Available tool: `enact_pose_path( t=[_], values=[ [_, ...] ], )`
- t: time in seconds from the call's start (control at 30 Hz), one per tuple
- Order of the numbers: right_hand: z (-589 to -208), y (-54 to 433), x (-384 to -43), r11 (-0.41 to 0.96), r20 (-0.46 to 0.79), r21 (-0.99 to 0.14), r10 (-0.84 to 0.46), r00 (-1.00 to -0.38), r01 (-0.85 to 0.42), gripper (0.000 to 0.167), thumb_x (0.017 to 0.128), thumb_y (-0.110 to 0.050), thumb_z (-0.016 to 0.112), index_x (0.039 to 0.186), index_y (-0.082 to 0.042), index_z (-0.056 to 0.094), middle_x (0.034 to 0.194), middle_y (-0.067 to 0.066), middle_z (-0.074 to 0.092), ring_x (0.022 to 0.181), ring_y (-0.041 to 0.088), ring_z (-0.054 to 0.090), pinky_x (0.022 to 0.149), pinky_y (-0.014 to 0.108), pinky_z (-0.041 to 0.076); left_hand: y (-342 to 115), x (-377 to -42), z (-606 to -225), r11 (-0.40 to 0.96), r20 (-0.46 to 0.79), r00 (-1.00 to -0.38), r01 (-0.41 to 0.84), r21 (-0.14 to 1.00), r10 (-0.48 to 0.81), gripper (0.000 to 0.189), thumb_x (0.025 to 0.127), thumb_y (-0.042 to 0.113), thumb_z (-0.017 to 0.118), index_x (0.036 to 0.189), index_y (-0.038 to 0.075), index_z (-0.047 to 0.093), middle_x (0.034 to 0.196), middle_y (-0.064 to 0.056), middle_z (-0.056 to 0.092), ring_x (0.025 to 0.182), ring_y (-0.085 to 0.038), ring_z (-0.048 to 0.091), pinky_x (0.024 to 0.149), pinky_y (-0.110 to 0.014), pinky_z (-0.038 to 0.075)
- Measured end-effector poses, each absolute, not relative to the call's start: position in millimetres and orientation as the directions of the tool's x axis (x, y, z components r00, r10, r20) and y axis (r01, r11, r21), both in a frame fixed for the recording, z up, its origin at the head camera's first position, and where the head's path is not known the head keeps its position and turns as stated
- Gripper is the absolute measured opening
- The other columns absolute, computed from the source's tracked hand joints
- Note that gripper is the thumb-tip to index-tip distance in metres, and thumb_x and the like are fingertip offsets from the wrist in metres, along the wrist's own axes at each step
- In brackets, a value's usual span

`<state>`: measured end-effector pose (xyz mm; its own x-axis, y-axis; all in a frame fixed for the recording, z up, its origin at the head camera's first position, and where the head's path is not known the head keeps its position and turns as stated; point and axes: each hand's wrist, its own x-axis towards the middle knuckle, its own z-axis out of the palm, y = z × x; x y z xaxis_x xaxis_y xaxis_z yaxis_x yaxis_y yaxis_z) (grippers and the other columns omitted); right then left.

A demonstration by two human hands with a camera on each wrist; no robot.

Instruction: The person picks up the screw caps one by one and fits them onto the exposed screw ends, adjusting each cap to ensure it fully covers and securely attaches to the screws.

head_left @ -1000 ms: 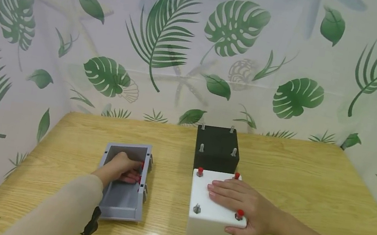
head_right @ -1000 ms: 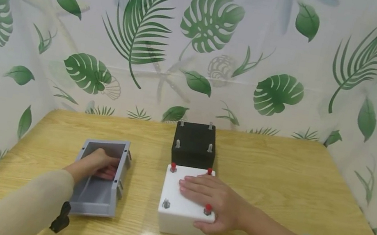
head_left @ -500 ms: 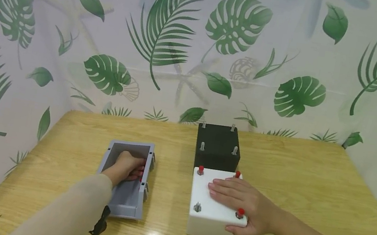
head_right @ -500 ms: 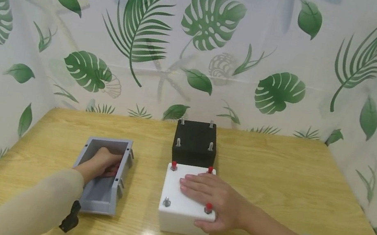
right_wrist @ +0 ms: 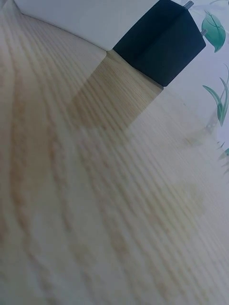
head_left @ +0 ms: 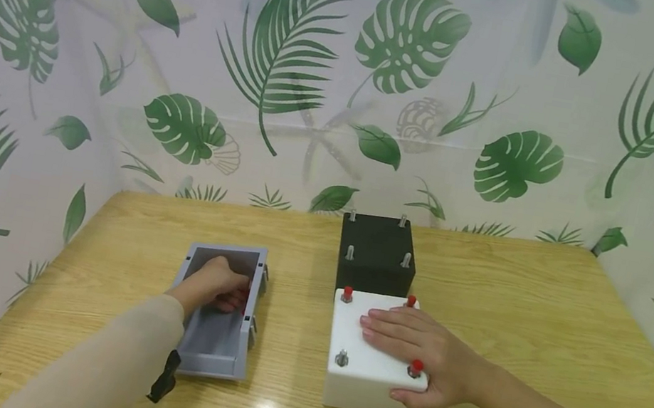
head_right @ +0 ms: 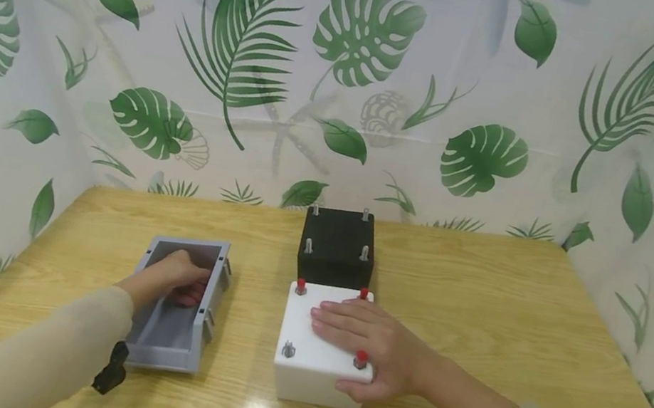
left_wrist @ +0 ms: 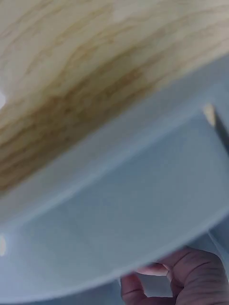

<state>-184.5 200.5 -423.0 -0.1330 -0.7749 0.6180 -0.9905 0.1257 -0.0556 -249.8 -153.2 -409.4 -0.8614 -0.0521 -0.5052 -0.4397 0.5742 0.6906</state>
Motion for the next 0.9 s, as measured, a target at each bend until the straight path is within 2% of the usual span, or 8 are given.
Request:
enact_pose_path(
  t=[0.27,0.4,0.57,0.77,0.9],
  values=[
    [-422.0,200.4,-185.3,0.115,0.623,-0.046,-0.774,-0.119,-0.992,0.063,0.089,-0.046,0.052,0.128,0.003,0.055,0.136,0.014,0.053,0.125,0.026,0.049,0.114,0.030,0.027,-156.8,-250.9,-400.6,0.708,-0.477,-0.879,-0.349,0.613,-0.021,0.014,0.085,0.007,0.060,0.086,-0.006,0.061,0.068,-0.009,0.062,0.057,-0.015,0.061,0.059,-0.029,0.058],
    [-422.0,200.8,-184.8,0.117,0.621,-0.048,-0.775,-0.122,-0.992,0.063,0.089,-0.046,0.052,0.128,0.003,0.055,0.136,0.013,0.053,0.126,0.026,0.049,0.114,0.030,0.027,-158.2,-249.8,-402.2,0.775,-0.474,-0.881,-0.299,0.558,0.001,0.012,0.085,0.007,0.061,0.080,-0.003,0.062,0.063,-0.007,0.061,0.053,-0.012,0.058,0.055,-0.026,0.056],
    [-422.8,200.8,-184.7,0.118,0.620,-0.051,-0.775,-0.124,-0.992,0.062,0.089,-0.046,0.052,0.128,0.003,0.055,0.136,0.013,0.053,0.126,0.026,0.048,0.114,0.030,0.027,-156.6,-247.2,-400.4,0.792,-0.498,-0.867,-0.290,0.537,0.019,0.013,0.084,0.006,0.062,0.073,-0.001,0.063,0.056,-0.004,0.058,0.047,-0.010,0.054,0.049,-0.024,0.054],
    [-423.4,200.5,-185.5,0.110,0.628,-0.042,-0.770,-0.112,-0.993,0.063,0.089,-0.046,0.052,0.128,0.003,0.056,0.136,0.014,0.053,0.125,0.027,0.049,0.114,0.031,0.027,-155.7,-245.2,-398.9,0.820,-0.554,-0.827,-0.247,0.516,0.100,0.014,0.089,0.006,0.059,0.078,0.000,0.063,0.060,-0.003,0.056,0.048,-0.009,0.052,0.048,-0.020,0.050],
    [-423.1,200.6,-185.5,0.109,0.631,-0.033,-0.769,-0.105,-0.994,0.063,0.090,-0.047,0.052,0.128,0.003,0.056,0.135,0.014,0.053,0.125,0.027,0.049,0.114,0.031,0.028,-156.8,-245.6,-399.7,0.807,-0.550,-0.824,-0.230,0.544,0.136,0.012,0.092,0.006,0.057,0.080,0.003,0.059,0.063,-0.003,0.056,0.050,-0.009,0.052,0.047,-0.019,0.049]
  ],
)
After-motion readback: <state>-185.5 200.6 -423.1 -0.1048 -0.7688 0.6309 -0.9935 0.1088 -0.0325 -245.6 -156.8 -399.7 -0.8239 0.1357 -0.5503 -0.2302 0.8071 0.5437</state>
